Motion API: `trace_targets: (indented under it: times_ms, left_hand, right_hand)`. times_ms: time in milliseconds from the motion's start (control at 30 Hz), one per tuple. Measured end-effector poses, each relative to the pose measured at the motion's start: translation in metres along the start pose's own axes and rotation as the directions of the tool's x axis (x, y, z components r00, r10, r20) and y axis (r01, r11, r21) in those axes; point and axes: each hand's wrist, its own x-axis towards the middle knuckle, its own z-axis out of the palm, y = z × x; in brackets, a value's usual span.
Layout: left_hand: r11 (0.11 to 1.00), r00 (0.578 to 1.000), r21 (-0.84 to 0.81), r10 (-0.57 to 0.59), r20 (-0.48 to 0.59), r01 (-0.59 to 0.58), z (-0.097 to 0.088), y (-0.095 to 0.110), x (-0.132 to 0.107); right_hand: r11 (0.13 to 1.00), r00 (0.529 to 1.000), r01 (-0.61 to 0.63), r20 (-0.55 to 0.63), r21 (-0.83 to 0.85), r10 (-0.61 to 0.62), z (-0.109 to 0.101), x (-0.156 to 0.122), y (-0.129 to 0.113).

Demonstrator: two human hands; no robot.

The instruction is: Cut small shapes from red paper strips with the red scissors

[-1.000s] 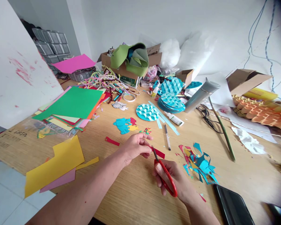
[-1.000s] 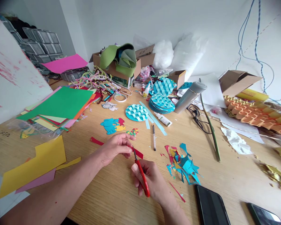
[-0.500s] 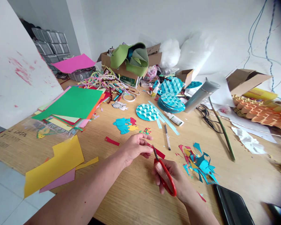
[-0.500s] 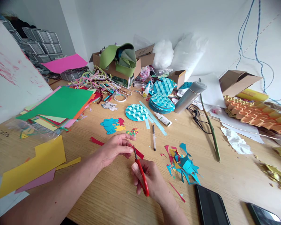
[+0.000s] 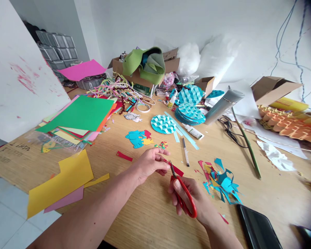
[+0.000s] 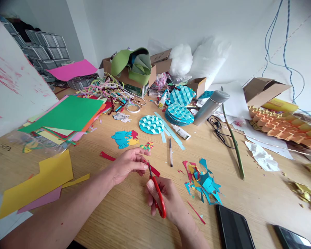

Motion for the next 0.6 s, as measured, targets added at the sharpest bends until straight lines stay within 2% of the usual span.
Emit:
trace_targets:
  times_ms: [600]
  left_hand:
    - [1.000, 1.000, -0.016, -0.003, 0.001, 0.003, 0.0010, 0.0007, -0.0007]
  right_hand:
    - [1.000, 1.000, -0.020, -0.022, 0.012, 0.020, 0.0016, -0.0012, 0.0010]
